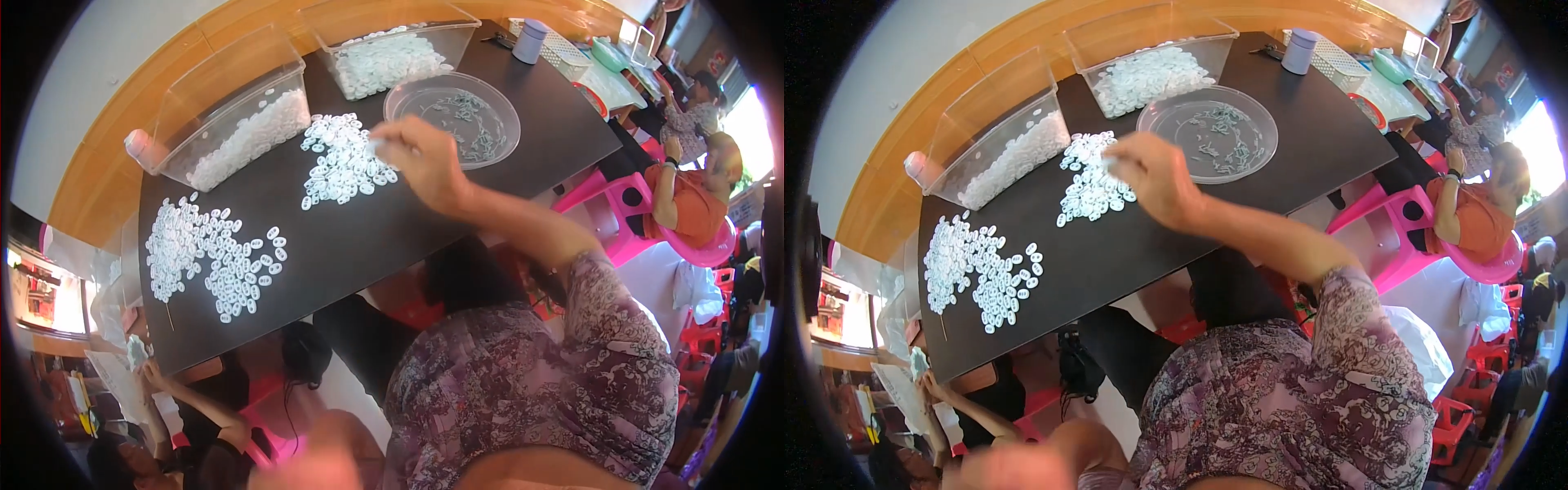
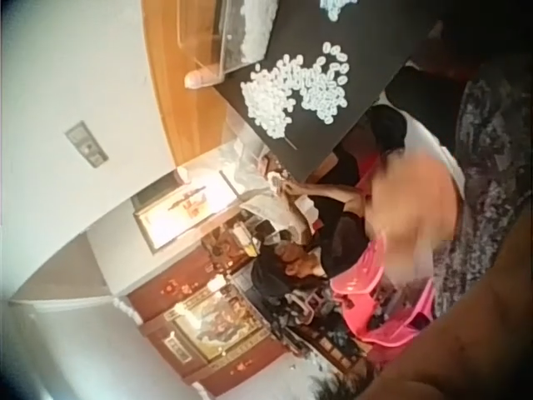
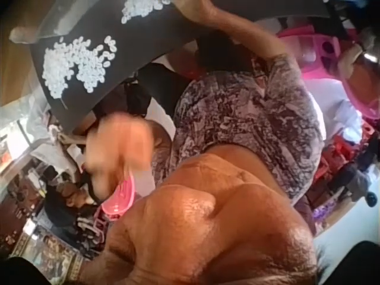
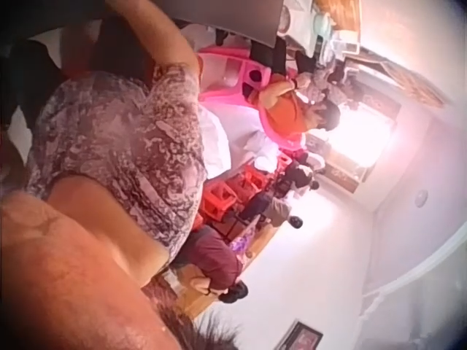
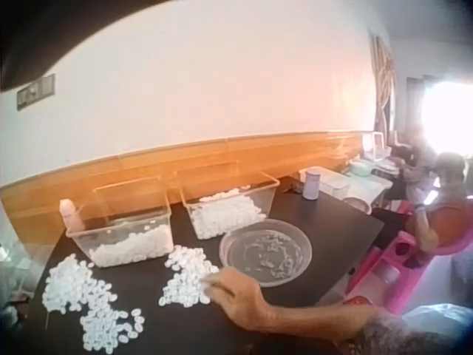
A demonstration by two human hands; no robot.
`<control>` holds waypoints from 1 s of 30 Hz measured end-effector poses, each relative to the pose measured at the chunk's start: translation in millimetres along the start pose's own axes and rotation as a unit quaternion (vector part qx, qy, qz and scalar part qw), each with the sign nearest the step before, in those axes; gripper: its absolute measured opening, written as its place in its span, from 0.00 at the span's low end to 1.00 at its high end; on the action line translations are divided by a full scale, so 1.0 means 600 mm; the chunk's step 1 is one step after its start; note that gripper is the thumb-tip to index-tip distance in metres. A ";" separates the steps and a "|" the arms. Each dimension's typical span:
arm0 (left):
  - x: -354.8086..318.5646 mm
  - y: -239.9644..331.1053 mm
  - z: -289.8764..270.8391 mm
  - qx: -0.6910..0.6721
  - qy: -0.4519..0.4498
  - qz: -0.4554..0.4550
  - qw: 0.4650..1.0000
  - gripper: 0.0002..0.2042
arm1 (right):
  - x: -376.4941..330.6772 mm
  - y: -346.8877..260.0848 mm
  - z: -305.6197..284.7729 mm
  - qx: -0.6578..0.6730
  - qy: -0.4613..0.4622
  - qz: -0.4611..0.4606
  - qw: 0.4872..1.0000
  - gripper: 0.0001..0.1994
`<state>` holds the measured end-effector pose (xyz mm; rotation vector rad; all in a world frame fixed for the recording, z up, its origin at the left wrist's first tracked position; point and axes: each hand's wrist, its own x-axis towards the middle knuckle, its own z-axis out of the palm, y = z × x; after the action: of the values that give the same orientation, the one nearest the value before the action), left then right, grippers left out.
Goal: Manually assembling small plastic components by inserting blue pieces into white circular pieces.
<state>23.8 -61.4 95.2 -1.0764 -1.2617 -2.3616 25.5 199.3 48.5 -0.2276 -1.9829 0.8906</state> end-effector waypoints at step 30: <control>0.067 -0.025 -0.039 0.205 0.084 0.362 0.905 0.10 | 0.090 0.151 -0.106 -0.245 -0.047 -0.103 0.963 0.05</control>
<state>-23.7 -66.6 106.2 -0.9524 -0.9940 -1.5115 30.2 322.3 44.8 -0.2558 -2.2453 0.2716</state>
